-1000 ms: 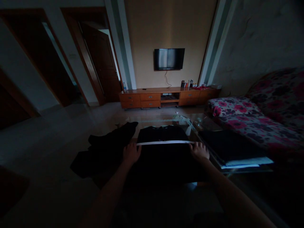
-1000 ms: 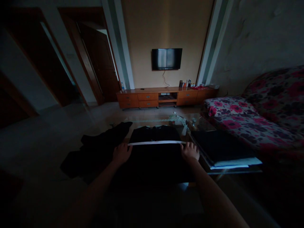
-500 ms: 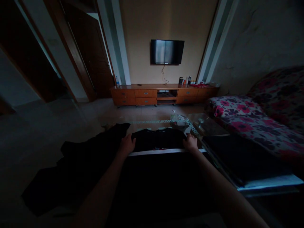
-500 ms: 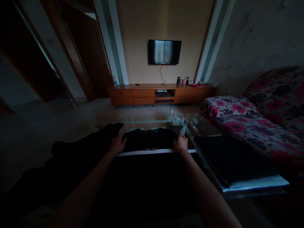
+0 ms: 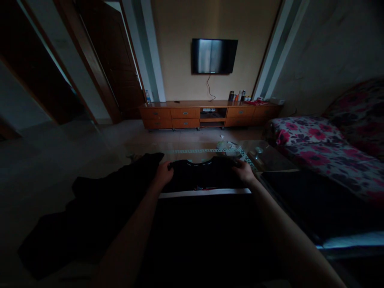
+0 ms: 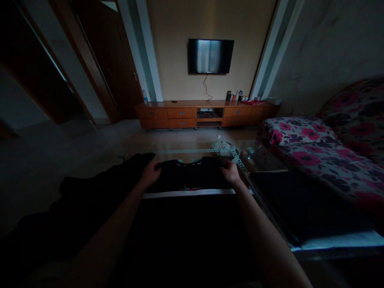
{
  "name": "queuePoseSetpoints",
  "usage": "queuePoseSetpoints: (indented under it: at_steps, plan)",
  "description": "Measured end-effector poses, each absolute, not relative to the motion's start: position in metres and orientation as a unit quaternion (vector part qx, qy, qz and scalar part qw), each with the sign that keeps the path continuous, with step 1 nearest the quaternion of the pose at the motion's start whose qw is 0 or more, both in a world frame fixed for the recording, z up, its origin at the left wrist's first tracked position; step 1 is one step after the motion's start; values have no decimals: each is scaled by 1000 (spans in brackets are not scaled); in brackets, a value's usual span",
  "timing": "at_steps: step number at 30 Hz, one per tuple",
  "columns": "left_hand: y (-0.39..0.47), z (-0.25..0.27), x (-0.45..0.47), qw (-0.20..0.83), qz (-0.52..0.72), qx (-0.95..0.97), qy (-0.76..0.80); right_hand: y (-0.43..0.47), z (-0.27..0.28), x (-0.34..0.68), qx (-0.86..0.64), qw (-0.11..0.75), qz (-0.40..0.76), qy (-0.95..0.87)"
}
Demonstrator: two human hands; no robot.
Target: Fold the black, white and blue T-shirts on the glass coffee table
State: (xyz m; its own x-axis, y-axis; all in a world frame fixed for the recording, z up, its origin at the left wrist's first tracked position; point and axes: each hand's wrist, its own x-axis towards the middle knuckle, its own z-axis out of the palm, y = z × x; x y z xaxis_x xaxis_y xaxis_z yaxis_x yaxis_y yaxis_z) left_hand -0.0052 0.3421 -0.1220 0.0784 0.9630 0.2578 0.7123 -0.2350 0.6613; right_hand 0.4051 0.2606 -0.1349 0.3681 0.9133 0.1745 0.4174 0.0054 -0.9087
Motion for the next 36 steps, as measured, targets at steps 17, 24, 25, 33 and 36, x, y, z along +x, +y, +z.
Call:
queuePoseSetpoints:
  at_steps: [17,24,25,33,36]
  plan:
    - [160,-20,-76,258,371,752,480,87,-48,401,-656,466,238,-544]
    - [95,-59,-95,86,217,872,430,24,-78,388,-700,311,185,-616]
    - [90,-61,-93,58,197,883,423,21,-83,386,-707,293,175,-620]
    - [85,-63,-61,40,85,922,375,26,-90,388,-642,166,96,-743]
    - [89,-65,-64,63,106,922,366,30,-87,397,-655,202,112,-719]
